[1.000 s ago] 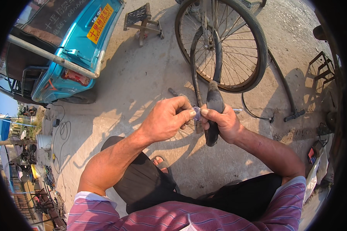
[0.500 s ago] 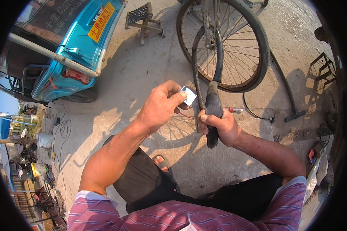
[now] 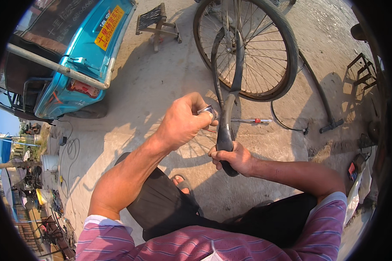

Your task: The person applies a patch to a bicycle inner tube, presses it down, and then uses a screwdriver to insert the tube into the tire. The person then works to seat the tire onto the wheel rim.

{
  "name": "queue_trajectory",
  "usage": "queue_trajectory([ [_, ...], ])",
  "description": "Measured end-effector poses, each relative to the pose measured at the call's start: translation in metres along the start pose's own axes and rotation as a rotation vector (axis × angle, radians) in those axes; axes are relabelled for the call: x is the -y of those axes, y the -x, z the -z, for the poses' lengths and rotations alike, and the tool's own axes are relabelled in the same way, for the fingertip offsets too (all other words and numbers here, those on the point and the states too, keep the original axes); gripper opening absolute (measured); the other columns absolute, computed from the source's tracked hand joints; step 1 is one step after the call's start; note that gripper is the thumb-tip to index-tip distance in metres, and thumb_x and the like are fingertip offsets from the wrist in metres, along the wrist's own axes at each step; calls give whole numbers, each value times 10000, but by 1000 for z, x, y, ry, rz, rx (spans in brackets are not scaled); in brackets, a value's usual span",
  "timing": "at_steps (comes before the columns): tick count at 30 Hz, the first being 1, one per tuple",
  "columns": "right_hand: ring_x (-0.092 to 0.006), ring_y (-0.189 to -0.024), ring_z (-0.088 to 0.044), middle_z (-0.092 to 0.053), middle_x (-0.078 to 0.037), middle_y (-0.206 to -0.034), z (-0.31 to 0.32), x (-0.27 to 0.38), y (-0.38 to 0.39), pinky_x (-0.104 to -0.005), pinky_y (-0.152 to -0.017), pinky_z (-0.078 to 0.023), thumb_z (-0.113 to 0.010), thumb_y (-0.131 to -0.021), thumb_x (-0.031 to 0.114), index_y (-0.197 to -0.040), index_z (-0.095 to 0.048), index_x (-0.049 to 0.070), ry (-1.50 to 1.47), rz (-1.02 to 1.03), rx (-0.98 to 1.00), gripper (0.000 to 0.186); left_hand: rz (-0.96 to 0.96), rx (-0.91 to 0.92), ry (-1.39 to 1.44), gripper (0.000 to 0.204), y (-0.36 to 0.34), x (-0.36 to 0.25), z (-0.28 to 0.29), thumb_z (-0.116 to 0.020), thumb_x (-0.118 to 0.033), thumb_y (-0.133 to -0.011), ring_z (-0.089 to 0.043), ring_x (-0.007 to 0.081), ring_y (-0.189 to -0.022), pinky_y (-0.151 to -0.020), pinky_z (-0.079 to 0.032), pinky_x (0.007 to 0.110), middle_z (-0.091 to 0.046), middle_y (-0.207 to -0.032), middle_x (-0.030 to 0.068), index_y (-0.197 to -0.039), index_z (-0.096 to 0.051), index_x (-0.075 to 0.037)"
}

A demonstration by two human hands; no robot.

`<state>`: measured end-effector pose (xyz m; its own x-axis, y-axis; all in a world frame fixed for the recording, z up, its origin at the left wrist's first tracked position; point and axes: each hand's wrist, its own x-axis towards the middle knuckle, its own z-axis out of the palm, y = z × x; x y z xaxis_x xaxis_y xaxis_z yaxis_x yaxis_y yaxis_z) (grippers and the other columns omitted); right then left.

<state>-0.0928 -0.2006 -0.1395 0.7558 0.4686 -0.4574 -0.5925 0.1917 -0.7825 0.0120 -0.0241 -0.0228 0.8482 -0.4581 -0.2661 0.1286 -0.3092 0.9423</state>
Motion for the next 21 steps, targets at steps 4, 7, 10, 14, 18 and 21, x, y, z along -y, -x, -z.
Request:
queue_trajectory([
  [4, -182, -761, -687, -694, -102, -886, -3, -15, 1, -331, -731, -557, -682, -946, 225, -1069, -698, -21, -6, -22, -4, 276, 28, 109, 27, 154, 3, -3, -5, -678, -76, -947, -720, 159, -886, -784, -609, 315, -682, -965, 103, -989, -578, 34],
  [7, -168, -775, -689, -700, -88, -863, 4, -13, -3, -334, -734, -555, -678, -952, 244, -1044, -704, -13, 49, 14, 4, 274, 51, 168, 42, 152, 2, -5, -5, -682, -46, -944, -723, 154, -904, -829, -610, 318, -669, -1009, 91, -1025, -571, 19],
  [10, -161, -784, -690, -704, -85, -844, 7, -10, -8, -336, -745, -552, -675, -955, 262, -991, -706, -9, 83, 38, -19, 275, 75, 209, 25, 176, 6, -10, -7, -691, -54, -950, -714, 144, -891, -819, -606, 312, -669, -1006, 82, -1049, -568, 23],
  [14, -162, -782, -690, -711, -90, -841, 5, -10, -13, -343, -757, -552, -672, -960, 288, -924, -701, -4, 134, 4, -29, 296, 89, 276, 20, 178, 19, -16, -14, -686, -60, -967, -704, 141, -905, -805, -595, 307, -680, -1030, 91, -1074, -569, 21],
  [18, -164, -773, -681, -700, -76, -831, 6, -10, -13, -351, -754, -554, -678, -960, 303, -921, -690, 1, 151, 13, -56, 304, 20, 313, 34, 244, 23, -19, -16, -653, -46, -977, -685, 135, -923, -829, -598, 310, -688, -1051, 92, -1193, -574, 37],
  [21, -159, -757, -680, -699, -72, -836, 7, -9, -11, -339, -737, -554, -701, -955, 286, -946, -691, -5, 85, 12, -57, 291, -9, 216, 50, 440, 19, -18, -12, -658, -39, -971, -661, 113, -927, -823, -600, 303, -686, -1054, 62, -1393, -550, 21],
])
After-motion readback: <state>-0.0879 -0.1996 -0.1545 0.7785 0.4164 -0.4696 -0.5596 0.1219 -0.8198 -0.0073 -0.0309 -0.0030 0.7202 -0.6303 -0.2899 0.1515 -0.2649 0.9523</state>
